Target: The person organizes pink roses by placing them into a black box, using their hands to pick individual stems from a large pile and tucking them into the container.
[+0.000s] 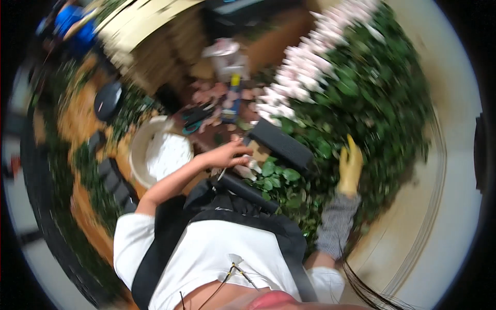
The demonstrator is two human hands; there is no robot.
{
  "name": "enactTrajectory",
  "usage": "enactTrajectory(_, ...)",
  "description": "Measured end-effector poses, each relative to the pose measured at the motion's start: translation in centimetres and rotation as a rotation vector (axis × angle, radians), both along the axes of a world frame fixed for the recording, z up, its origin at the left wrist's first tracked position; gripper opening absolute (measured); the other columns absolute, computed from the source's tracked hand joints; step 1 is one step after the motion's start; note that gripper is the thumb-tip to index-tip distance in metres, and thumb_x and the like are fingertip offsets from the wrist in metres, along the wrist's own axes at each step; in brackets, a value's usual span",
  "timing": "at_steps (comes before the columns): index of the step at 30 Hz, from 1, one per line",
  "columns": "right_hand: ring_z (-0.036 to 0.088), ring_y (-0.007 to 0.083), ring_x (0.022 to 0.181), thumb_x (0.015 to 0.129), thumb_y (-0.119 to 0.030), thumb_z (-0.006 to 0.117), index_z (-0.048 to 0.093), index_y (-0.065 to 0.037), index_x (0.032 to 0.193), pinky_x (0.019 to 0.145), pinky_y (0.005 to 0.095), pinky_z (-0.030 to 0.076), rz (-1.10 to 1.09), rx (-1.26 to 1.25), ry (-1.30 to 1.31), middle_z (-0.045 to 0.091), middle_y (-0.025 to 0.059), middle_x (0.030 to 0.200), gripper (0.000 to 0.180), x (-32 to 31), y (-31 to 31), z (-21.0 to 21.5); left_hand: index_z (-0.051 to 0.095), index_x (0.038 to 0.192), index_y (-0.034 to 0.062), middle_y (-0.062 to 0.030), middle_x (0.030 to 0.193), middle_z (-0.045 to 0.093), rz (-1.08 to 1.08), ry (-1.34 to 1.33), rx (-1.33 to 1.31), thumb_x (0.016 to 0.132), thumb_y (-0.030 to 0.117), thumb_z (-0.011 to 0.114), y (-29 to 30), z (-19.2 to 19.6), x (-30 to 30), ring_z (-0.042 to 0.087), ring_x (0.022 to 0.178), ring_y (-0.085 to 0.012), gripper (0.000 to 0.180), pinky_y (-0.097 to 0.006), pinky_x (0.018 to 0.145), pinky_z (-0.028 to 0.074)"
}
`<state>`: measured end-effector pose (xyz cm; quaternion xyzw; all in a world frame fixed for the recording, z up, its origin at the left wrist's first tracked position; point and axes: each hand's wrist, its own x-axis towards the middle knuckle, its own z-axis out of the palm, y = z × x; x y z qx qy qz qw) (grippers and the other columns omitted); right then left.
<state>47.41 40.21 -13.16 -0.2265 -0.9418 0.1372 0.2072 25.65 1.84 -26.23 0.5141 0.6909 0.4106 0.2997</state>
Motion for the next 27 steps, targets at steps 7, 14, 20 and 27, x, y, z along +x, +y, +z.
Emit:
enactTrajectory(7,0.059,0.0364,0.125,0.104,-0.008,0.055,0.054,0.000,0.144,0.105,0.0451,0.048,-0.072,-0.073,0.023,0.062,0.0200,0.139,0.041,3.7,-5.2,-1.2,0.052,0.139,-0.0012,-0.0241,0.126,0.054,1.489,0.320,-0.038,0.092,0.029,0.072,-9.2,-3.1,-9.7,0.053,0.119,-0.0411,0.059,-0.046,0.103,0.044)
enactTrajectory(14,0.057,0.0366,0.128,0.105,-0.010,0.055,0.056,-0.004,0.144,0.117,0.0490,0.040,-0.047,0.111,-0.075,0.062,0.0163,0.139,0.039,4.1,-7.3,-0.8,0.020,0.158,0.0004,-0.0259,0.143,0.036,2.028,0.546,-0.046,0.076,0.037,0.091,-4.9,-9.8,-16.6,0.042,0.130,-0.0453,0.114,-0.056,0.110,0.038)
enactTrajectory(20,0.059,0.0376,0.125,0.102,-0.007,0.057,0.057,-0.001,0.141,0.117,0.0514,0.039,-0.084,0.176,-0.136,0.064,0.0191,0.137,0.040,5.7,-7.4,-1.3,0.023,0.158,0.0022,-0.0245,0.145,0.038,2.189,0.614,-0.025,0.076,0.036,0.092,-4.1,-11.0,-18.9,0.043,0.131,-0.0446,0.112,-0.057,0.108,0.039)
enactTrajectory(27,0.059,0.0392,0.125,0.101,-0.006,0.058,0.057,-0.001,0.141,0.115,0.0522,0.040,-0.098,0.120,-0.119,0.063,0.0214,0.136,0.040,6.2,-7.8,-1.9,0.031,0.155,0.0005,-0.0232,0.141,0.044,2.254,0.522,-0.062,0.075,0.038,0.089,-4.3,-11.3,-19.8,0.045,0.128,-0.0434,0.105,-0.057,0.108,0.038)
